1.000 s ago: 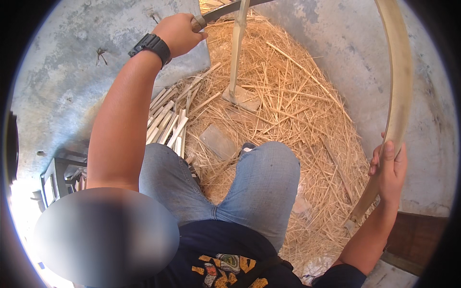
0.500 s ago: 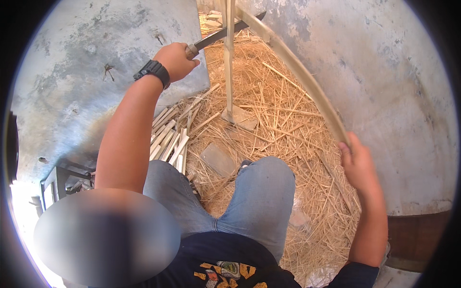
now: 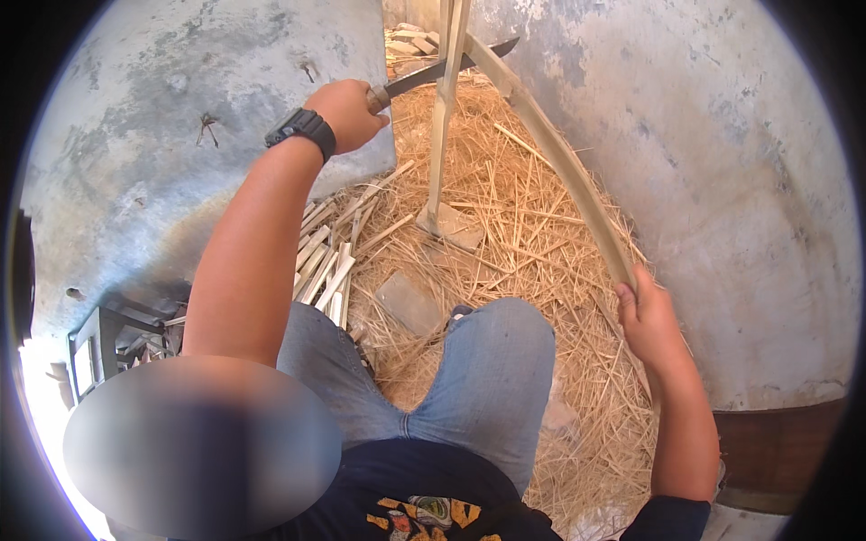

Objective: The person sits on a straw-covered floor and uses a curved knife to split long bamboo poles into thin strips. They hold the pole vertically and strike it with another piece of bamboo to drive the knife through, repeating the process to create multiple strips.

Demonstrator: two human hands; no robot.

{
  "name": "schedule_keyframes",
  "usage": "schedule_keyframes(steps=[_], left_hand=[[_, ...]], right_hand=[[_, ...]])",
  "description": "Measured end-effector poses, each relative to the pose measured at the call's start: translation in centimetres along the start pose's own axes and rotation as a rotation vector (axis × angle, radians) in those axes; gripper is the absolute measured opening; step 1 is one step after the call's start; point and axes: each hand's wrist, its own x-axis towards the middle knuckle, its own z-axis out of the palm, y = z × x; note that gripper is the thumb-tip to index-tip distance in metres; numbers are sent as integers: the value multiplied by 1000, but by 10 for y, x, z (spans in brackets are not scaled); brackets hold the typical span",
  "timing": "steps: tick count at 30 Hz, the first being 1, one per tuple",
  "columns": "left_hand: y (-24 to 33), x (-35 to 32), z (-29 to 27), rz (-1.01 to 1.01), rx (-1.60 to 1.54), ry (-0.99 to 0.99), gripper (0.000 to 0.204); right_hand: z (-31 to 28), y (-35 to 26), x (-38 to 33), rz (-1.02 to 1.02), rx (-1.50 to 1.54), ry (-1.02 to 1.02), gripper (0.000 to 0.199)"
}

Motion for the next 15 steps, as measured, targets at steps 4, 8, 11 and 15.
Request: schedule_keyframes(steps=[4, 8, 11, 15], left_hand=[[-3, -3, 0, -23, -5, -24, 37], [-2, -3, 0, -16, -5, -15, 37], [-4, -4, -4, -19, -20, -34, 37], [1, -1, -1, -6, -18, -11, 36]], right_hand=[[-32, -27, -3, 0, 273, 60, 24], [-55, -45, -4, -211, 582, 394, 27], [-28, -35, 9, -291, 753, 482, 28], [14, 22, 10, -109, 121, 117, 28]])
